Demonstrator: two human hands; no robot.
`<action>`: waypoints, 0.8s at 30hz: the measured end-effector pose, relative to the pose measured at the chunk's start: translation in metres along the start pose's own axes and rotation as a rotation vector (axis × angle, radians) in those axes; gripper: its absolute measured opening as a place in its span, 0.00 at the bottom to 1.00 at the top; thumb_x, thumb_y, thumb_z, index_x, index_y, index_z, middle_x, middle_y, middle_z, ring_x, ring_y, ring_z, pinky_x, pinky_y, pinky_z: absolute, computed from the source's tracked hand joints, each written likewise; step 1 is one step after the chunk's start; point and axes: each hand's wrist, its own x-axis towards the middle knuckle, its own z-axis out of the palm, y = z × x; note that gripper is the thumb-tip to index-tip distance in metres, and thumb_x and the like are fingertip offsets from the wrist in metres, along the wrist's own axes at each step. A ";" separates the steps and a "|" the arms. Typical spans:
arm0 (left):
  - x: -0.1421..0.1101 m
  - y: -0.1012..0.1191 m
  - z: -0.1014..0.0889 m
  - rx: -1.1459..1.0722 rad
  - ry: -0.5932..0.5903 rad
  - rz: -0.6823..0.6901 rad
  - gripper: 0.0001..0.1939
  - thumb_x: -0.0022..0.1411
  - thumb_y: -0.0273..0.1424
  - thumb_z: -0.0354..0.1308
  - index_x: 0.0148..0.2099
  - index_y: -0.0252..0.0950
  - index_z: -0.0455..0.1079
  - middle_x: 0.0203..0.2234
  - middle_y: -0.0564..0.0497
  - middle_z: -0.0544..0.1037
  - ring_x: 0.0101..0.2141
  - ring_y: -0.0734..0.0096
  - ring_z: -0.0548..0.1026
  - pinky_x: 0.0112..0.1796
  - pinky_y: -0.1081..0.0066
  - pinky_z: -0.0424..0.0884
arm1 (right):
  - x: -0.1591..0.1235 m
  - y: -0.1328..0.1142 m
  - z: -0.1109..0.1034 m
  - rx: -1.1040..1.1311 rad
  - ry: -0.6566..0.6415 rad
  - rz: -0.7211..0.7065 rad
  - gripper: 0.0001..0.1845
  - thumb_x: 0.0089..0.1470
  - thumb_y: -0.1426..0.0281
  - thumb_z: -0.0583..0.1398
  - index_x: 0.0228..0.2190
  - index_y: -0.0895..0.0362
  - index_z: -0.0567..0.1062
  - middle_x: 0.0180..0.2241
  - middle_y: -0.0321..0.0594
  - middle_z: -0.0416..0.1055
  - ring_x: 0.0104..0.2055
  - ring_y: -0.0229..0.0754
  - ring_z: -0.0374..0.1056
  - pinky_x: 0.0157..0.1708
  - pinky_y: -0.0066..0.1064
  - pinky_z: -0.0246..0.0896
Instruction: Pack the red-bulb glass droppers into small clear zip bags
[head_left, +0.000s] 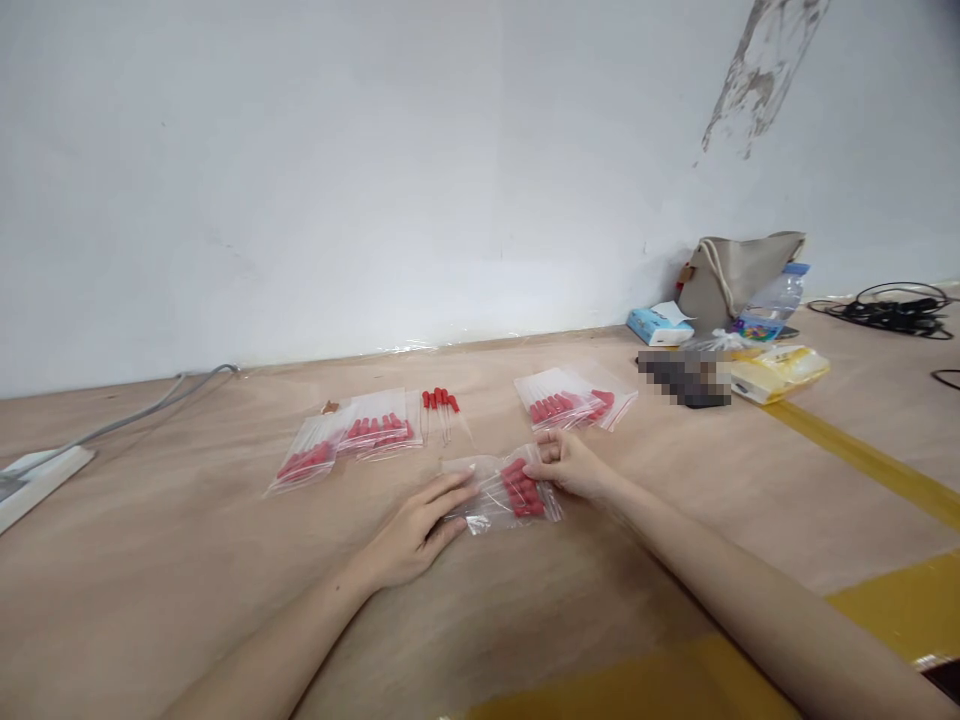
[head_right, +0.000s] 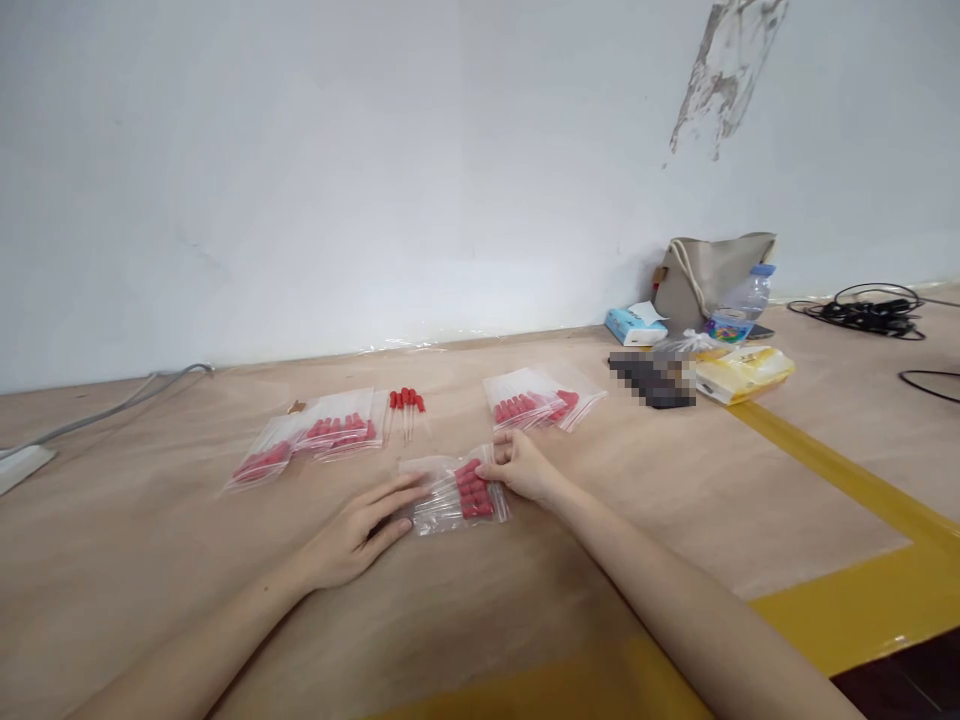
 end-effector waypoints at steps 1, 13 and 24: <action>-0.001 0.000 0.000 0.000 0.020 -0.023 0.19 0.66 0.31 0.44 0.59 0.43 0.55 0.59 0.50 0.55 0.57 0.63 0.57 0.54 0.59 0.57 | -0.001 -0.001 -0.003 -0.002 -0.056 0.051 0.21 0.32 0.66 0.67 0.32 0.60 0.69 0.17 0.29 0.67 0.14 0.27 0.55 0.13 0.19 0.46; 0.000 -0.004 0.004 0.035 0.006 -0.055 0.18 0.64 0.33 0.46 0.56 0.41 0.59 0.56 0.48 0.60 0.55 0.63 0.60 0.53 0.59 0.60 | 0.011 -0.036 -0.045 0.226 0.221 -0.106 0.12 0.45 0.65 0.62 0.21 0.57 0.63 0.15 0.30 0.63 0.15 0.30 0.60 0.16 0.21 0.58; 0.001 -0.001 0.005 0.026 0.000 -0.055 0.18 0.64 0.33 0.47 0.55 0.40 0.60 0.55 0.47 0.61 0.55 0.63 0.60 0.53 0.59 0.59 | 0.042 -0.019 -0.039 -0.082 0.415 0.077 0.10 0.43 0.67 0.61 0.19 0.57 0.66 0.16 0.40 0.68 0.22 0.43 0.68 0.22 0.33 0.64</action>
